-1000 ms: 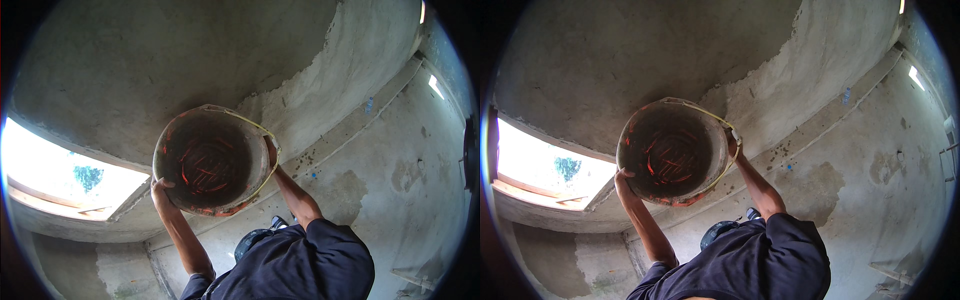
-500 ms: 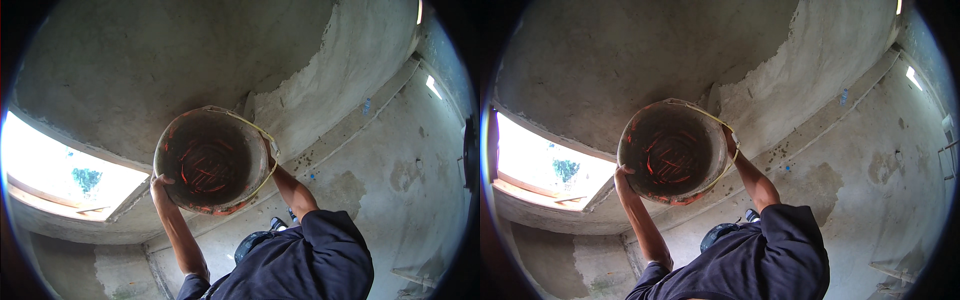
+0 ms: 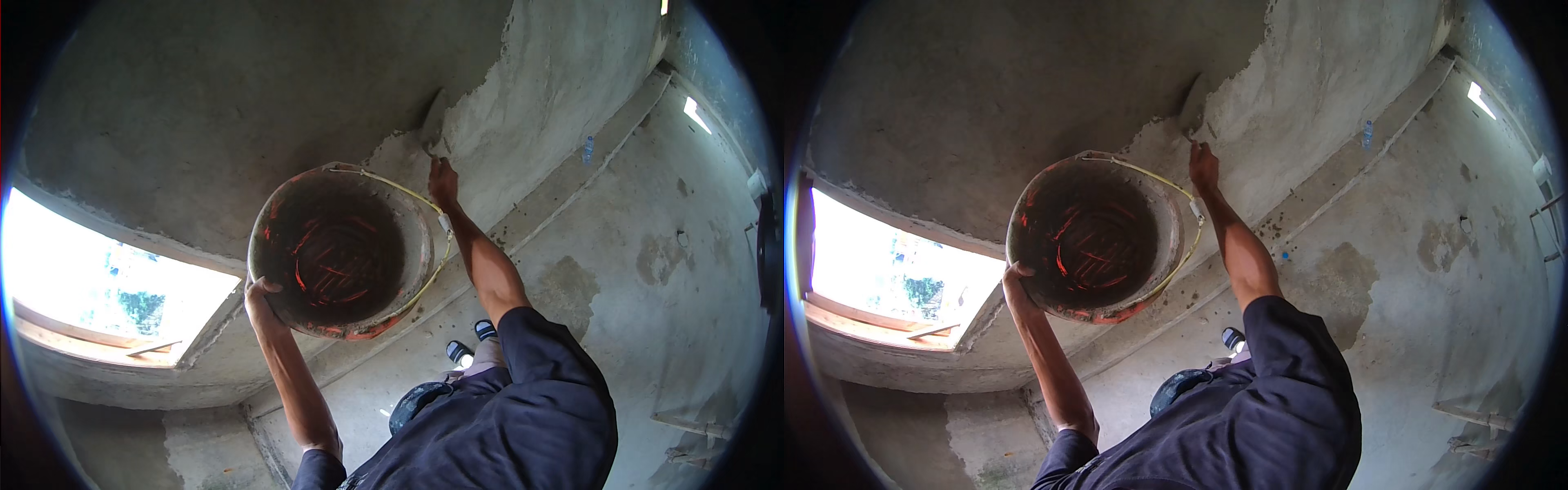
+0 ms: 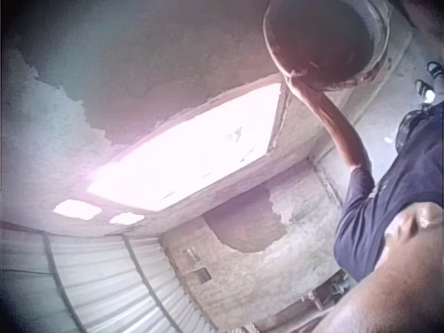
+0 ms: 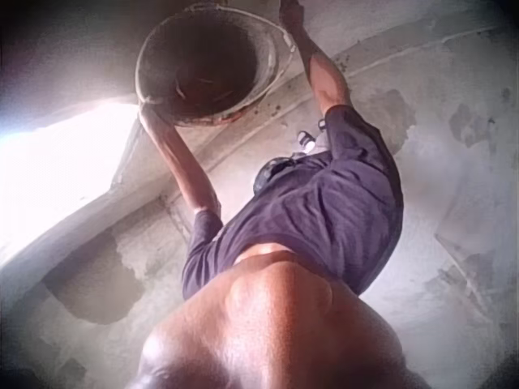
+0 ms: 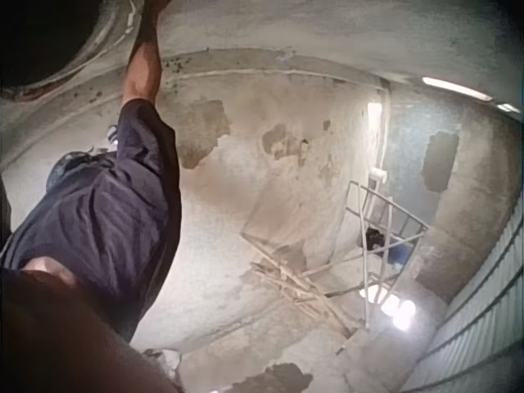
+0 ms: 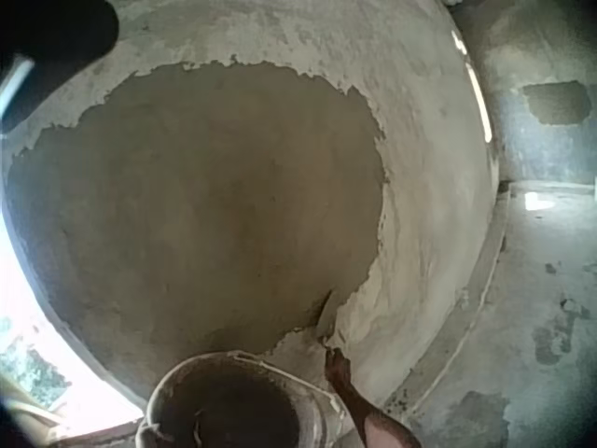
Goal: The person applies plaster mix from a bucket onto a concrete wall using a trowel.
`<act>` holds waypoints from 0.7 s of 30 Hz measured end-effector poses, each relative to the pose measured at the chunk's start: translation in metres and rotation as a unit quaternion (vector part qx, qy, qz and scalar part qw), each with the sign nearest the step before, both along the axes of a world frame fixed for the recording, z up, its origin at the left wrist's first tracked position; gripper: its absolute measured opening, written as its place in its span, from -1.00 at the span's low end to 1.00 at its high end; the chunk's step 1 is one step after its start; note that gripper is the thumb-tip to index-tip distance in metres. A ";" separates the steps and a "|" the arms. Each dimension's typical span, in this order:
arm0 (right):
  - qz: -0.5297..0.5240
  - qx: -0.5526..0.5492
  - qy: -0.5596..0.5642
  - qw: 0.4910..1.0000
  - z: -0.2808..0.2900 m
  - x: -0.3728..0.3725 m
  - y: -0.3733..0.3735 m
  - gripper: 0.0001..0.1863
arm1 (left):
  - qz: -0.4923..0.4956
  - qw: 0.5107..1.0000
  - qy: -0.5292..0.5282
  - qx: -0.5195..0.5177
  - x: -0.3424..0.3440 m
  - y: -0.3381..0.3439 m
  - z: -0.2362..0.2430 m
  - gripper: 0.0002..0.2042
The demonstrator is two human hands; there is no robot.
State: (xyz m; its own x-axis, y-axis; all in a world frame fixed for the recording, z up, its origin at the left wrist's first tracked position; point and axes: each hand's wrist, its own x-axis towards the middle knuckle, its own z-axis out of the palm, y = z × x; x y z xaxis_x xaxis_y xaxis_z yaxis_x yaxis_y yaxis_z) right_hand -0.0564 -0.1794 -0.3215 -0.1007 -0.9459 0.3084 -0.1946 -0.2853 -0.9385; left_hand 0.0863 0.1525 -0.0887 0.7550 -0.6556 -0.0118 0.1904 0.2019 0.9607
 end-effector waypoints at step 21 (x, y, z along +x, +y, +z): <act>0.048 -0.006 -0.010 0.999 0.003 0.027 -0.020 -0.73 | 0.006 0.998 0.061 -0.011 0.009 0.014 -0.013 -0.40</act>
